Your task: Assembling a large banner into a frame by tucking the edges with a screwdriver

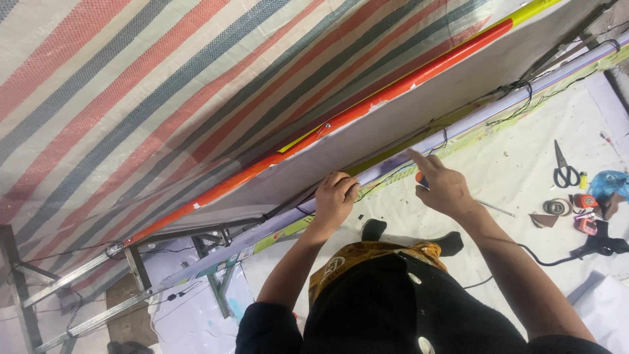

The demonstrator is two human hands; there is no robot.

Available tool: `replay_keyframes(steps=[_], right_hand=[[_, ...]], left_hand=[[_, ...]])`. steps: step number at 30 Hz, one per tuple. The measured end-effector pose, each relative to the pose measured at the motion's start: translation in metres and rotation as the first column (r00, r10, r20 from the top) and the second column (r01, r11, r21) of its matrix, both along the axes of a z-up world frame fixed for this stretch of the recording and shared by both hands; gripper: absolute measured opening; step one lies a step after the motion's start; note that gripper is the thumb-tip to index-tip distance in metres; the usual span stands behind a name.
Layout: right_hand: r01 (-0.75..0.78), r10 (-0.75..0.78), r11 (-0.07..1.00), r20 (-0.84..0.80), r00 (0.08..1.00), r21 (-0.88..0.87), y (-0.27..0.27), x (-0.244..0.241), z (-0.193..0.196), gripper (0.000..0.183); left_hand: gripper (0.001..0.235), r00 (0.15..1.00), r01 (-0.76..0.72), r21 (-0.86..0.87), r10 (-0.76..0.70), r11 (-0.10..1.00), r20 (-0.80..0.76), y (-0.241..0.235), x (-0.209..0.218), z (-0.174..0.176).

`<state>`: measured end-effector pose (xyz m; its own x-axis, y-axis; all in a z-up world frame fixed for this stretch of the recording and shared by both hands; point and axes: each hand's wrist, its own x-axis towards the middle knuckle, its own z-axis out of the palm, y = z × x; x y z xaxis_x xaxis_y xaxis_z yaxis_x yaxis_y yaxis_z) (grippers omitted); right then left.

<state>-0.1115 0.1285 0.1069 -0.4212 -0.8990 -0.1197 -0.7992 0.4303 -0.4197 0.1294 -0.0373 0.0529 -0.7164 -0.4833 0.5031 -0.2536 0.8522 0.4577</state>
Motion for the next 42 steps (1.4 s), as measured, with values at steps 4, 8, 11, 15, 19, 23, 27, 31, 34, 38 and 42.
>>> replay_keyframes(steps=[4, 8, 11, 15, 19, 23, 27, 31, 34, 38, 42], right_hand=[[-0.001, 0.002, 0.991, 0.009, 1.0, -0.137, 0.002, 0.0, 0.052, 0.089], [0.104, 0.062, 0.904, 0.369, 0.927, -0.415, 0.006, 0.007, 0.157, 0.059], [0.102, 0.174, 0.805, 0.396, 0.902, -0.585, 0.009, 0.009, 0.199, 0.04], [0.093, 0.395, 0.611, 0.405, 0.825, -0.786, 0.0, 0.013, 0.232, 0.029], [-0.032, 0.393, 0.61, 0.267, 0.88, -0.792, -0.01, 0.022, 0.221, 0.023], [-0.12, 0.331, 0.688, 0.163, 0.929, -0.716, -0.016, 0.031, 0.214, 0.032], [-0.068, 0.333, 0.727, 0.265, 0.905, -0.683, -0.021, 0.039, 0.215, 0.034], [-0.099, 0.334, 0.721, 0.218, 0.917, -0.686, -0.029, 0.041, 0.207, 0.037], [-0.01, 0.333, 0.688, 0.303, 0.893, -0.726, -0.038, 0.04, 0.191, 0.046], [-0.063, 0.32, 0.707, 0.24, 0.917, -0.704, -0.046, 0.046, 0.191, 0.048], [-0.06, 0.288, 0.741, 0.235, 0.928, -0.669, -0.056, 0.053, 0.187, 0.044]], left_hand=[[0.008, 0.999, -0.036, 0.041, 0.035, 0.998, 0.026, 0.002, -0.004, 0.004], [0.01, 0.983, -0.131, 0.396, 0.068, 0.909, 0.171, -0.006, -0.008, 0.018], [0.018, 0.949, -0.163, 0.568, -0.03, 0.807, 0.315, -0.02, -0.013, 0.016], [0.021, 0.966, 0.01, 0.517, -0.141, 0.856, 0.215, -0.028, -0.013, -0.006], [0.013, 0.986, 0.091, 0.382, -0.138, 0.92, 0.097, -0.018, -0.016, -0.002], [0.013, 0.989, -0.015, 0.296, -0.03, 0.955, 0.148, 0.0, -0.015, 0.013], [0.028, 0.963, -0.041, 0.472, -0.091, 0.88, 0.253, -0.006, -0.007, 0.021], [0.032, 0.986, 0.045, 0.422, -0.109, 0.906, 0.127, -0.014, -0.001, -0.003], [0.014, 0.995, -0.015, 0.503, -0.037, 0.864, 0.093, -0.011, -0.001, -0.007], [0.02, 0.994, -0.056, 0.59, -0.013, 0.805, 0.113, -0.011, -0.002, 0.006], [0.023, 0.993, -0.064, 0.49, 0.008, 0.87, 0.115, -0.012, -0.002, 0.001]])
